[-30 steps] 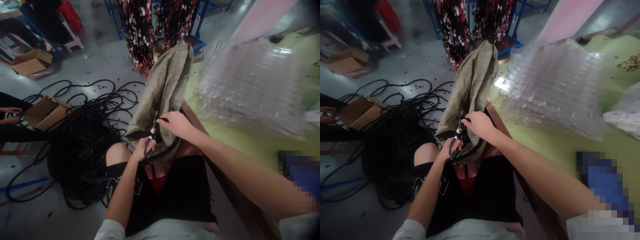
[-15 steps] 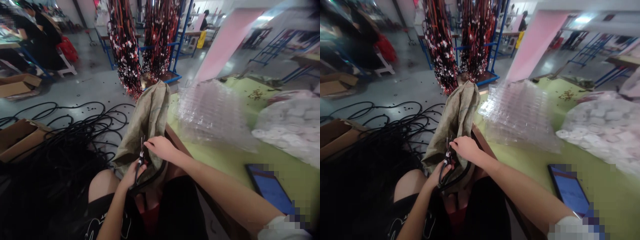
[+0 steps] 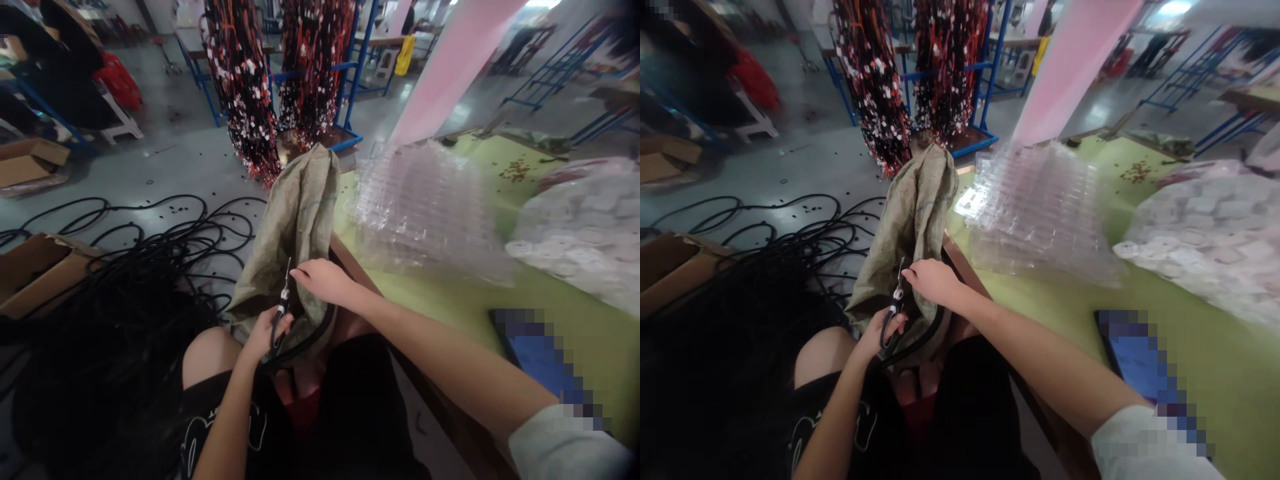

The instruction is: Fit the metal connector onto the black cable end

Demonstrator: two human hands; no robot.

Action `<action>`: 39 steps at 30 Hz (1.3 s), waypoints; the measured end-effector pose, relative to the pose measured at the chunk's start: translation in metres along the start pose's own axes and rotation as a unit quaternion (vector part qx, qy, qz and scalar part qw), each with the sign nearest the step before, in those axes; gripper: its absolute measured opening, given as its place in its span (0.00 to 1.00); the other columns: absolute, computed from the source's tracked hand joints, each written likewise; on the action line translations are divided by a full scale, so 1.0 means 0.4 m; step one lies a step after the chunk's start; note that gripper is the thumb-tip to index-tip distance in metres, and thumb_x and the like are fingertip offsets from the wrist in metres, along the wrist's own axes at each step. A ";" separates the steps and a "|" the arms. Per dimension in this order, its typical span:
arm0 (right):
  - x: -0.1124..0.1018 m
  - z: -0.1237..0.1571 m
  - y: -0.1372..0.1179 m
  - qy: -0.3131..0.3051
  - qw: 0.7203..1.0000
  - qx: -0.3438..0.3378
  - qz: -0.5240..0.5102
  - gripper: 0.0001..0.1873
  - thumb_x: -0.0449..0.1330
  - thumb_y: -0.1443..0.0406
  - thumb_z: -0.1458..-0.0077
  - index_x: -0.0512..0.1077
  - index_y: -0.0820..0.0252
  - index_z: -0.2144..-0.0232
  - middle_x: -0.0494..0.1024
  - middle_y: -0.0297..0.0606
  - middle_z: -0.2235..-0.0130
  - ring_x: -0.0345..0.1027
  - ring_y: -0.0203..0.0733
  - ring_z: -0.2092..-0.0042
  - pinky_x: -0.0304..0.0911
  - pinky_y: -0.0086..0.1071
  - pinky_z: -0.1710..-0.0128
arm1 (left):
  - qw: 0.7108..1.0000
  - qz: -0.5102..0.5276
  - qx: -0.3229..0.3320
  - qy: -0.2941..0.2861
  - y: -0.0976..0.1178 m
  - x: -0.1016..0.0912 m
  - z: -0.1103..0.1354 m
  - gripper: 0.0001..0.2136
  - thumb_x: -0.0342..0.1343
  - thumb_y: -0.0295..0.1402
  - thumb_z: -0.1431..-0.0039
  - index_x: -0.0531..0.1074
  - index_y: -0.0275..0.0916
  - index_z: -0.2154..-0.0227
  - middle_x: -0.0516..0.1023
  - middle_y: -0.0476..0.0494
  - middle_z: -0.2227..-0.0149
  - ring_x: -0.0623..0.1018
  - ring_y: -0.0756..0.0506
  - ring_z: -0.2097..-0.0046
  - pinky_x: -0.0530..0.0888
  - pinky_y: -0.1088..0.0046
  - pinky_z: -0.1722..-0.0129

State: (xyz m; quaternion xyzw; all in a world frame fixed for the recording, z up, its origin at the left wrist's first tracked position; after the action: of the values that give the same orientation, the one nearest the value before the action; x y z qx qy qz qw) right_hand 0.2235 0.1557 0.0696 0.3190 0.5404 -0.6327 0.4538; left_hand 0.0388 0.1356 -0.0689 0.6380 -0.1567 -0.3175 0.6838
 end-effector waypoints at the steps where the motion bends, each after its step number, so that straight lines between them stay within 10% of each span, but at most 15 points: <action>1: 0.001 -0.001 0.000 -0.007 1.000 -0.002 -0.019 0.22 0.49 0.57 0.30 0.79 0.59 0.67 0.80 0.39 0.64 0.74 0.42 0.61 0.60 0.27 0.62 | 1.000 0.001 0.006 -0.009 0.006 0.002 0.000 0.20 0.52 0.50 0.37 0.72 0.34 0.65 0.73 0.46 0.73 0.71 0.48 0.69 0.67 0.75 0.67; 16: 0.008 -0.010 0.020 -0.025 0.994 0.019 -0.103 0.25 0.48 0.60 0.29 0.77 0.60 0.73 0.78 0.34 0.72 0.70 0.36 0.69 0.57 0.26 0.68 | 1.000 -0.002 0.006 -0.012 0.014 0.000 0.007 0.21 0.51 0.49 0.37 0.72 0.34 0.73 0.72 0.48 0.79 0.70 0.50 0.74 0.66 0.76 0.71; 29: -0.018 0.034 -0.043 0.048 0.985 -0.034 0.160 0.15 0.55 0.59 0.32 0.77 0.60 0.64 0.78 0.41 0.63 0.73 0.46 0.61 0.59 0.31 0.67 | 0.999 -0.005 0.029 -0.014 0.014 0.009 -0.005 0.19 0.52 0.47 0.36 0.73 0.34 0.68 0.74 0.45 0.75 0.72 0.48 0.71 0.67 0.74 0.68; 39: -0.028 0.043 -0.055 0.055 0.984 -0.039 0.162 0.13 0.56 0.60 0.32 0.76 0.60 0.65 0.78 0.39 0.62 0.73 0.45 0.61 0.59 0.31 0.68 | 0.999 0.049 0.021 -0.004 0.002 0.007 -0.009 0.23 0.56 0.52 0.41 0.74 0.33 0.64 0.74 0.45 0.75 0.72 0.49 0.72 0.67 0.74 0.69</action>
State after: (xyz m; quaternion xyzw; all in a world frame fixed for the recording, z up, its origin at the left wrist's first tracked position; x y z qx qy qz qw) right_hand 0.2090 0.1419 0.0921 0.4184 0.5299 -0.5108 0.5322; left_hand 0.0431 0.1366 -0.0693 0.6429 -0.1973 -0.2823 0.6842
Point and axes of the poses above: each hand's wrist, its own z-axis away from the middle knuckle, its own x-axis out of the palm, y = z × x, the point moved 3 cm from there along -z, towards the middle knuckle
